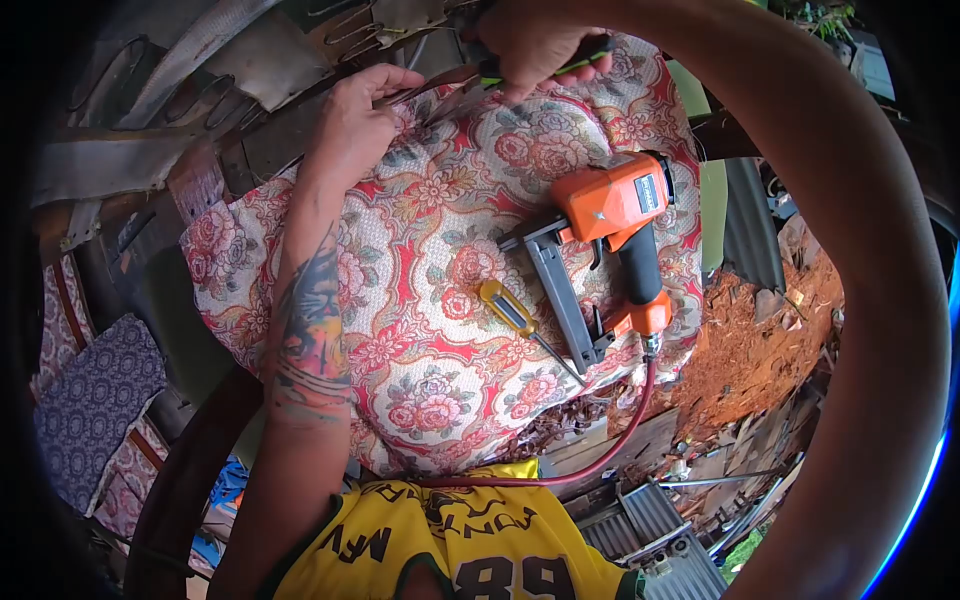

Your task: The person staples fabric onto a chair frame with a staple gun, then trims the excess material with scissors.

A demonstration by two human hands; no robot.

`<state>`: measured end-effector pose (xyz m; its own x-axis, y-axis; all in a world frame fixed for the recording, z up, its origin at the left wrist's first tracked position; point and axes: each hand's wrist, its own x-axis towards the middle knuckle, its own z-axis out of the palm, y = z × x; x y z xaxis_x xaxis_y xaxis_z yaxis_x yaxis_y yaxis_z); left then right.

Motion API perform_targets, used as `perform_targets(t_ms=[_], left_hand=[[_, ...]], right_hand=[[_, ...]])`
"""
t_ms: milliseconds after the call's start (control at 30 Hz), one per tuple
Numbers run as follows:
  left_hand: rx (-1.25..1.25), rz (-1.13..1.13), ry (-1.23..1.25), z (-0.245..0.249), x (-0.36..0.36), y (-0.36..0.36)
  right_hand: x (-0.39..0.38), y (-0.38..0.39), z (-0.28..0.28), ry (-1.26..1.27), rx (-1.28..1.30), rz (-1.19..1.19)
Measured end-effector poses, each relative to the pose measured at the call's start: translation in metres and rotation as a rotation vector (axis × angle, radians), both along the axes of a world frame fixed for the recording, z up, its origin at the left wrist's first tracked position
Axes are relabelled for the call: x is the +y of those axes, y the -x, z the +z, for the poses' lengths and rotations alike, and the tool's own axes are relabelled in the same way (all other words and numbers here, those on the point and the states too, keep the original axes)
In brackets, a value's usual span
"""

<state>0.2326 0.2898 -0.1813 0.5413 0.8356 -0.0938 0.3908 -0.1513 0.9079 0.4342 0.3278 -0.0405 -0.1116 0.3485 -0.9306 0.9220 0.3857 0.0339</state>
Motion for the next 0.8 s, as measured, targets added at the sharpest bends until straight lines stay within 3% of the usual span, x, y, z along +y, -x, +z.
perform_targets(t_ms=[167,233,367,567,733,767,800], left_hand=[[-0.386,0.221,0.038,-0.019,0.008,0.001],[-0.446,0.363,0.145,0.011,-0.001,0.002],[-0.616,0.382,0.206,0.016,-0.004,0.005],[-0.556,0.346,0.185,-0.007,0.003,0.004],[-0.402,0.247,0.116,-0.015,0.009,-0.001],[-0.404,0.25,0.118,-0.016,0.01,-0.002],[-0.365,0.201,0.102,-0.016,0.011,-0.002]], right_hand=[[0.004,0.077,0.023,-0.167,-0.009,0.136],[-0.004,0.1,0.025,-0.21,-0.008,0.189],[-0.017,0.115,0.038,-0.301,-0.034,0.225],[-0.037,0.096,0.068,-0.456,-0.076,0.201],[-0.091,0.034,0.129,-0.607,-0.157,-0.04],[-0.113,-0.016,0.124,-0.757,-0.016,0.139],[-0.141,-0.019,0.13,-0.837,0.092,0.094]])
